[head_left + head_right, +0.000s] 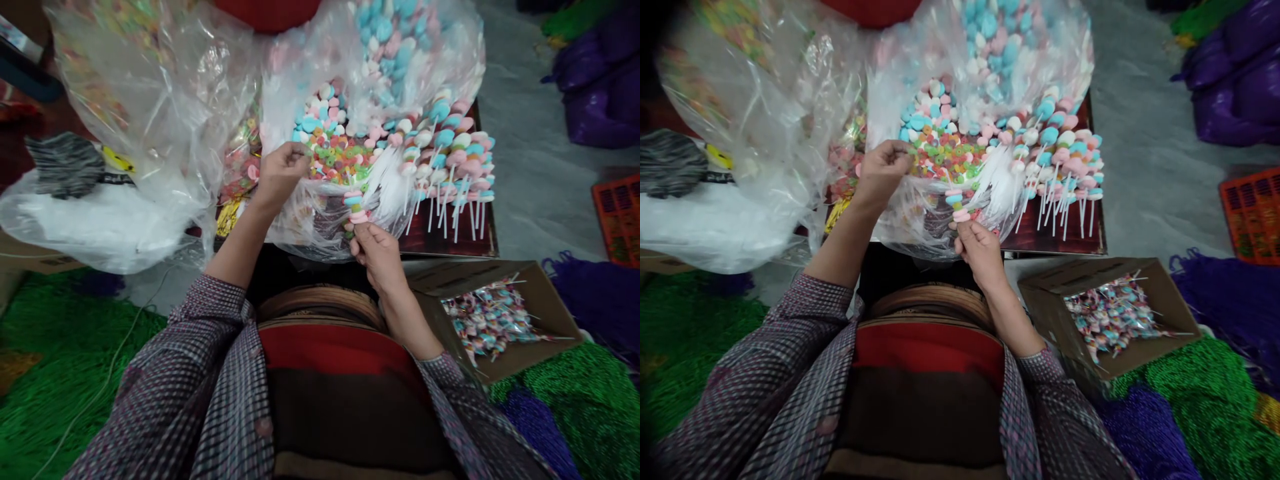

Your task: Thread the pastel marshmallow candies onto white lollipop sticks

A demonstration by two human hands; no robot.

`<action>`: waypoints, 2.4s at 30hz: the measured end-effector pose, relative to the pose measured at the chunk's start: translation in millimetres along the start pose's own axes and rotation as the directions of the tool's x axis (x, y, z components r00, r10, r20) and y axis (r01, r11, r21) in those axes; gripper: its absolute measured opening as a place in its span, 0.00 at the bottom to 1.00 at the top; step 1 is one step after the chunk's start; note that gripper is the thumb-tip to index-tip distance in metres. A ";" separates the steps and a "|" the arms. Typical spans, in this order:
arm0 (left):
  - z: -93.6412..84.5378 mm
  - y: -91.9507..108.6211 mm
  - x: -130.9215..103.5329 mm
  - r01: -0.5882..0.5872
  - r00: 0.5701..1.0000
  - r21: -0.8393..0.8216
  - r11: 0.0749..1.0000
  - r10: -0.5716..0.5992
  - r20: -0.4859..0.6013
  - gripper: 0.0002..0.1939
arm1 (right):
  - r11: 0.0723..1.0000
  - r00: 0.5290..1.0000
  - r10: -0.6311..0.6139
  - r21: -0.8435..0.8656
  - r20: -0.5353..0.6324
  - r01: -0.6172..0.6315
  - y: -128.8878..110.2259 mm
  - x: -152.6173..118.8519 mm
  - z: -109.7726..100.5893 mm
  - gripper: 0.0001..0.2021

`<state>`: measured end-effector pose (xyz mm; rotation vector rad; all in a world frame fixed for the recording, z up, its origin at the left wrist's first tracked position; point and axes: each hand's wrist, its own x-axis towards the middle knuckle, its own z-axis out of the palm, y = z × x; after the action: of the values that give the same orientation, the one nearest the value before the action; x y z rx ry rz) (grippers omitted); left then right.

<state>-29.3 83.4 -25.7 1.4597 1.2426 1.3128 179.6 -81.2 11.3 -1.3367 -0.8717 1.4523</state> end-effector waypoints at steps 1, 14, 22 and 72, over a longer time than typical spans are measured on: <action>-0.5 6.1 -6.5 0.068 0.998 -0.073 0.995 -0.067 0.009 0.04 | 0.999 1.000 -0.006 -0.037 0.025 0.007 -0.8 1.0 1.1 0.25; 15.9 25.9 -52.0 0.204 0.979 -0.375 0.904 -0.182 0.095 0.13 | 0.907 0.973 -0.162 -0.363 0.163 0.212 -7.0 2.8 7.4 0.18; 21.6 18.4 -58.5 -0.078 0.997 -0.213 0.974 0.076 -0.018 0.13 | 0.887 0.974 -0.174 -0.405 0.148 0.220 -8.6 0.9 5.9 0.17; 30.0 44.5 -68.5 0.189 0.965 -0.527 0.828 -0.255 -0.054 0.07 | 0.903 0.946 -0.256 -0.299 0.199 0.308 13.5 3.8 -0.3 0.22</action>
<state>8.4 8.9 -1.3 0.8335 0.9884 1.4482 177.7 -81.6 -2.7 -1.2772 -1.3991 1.2291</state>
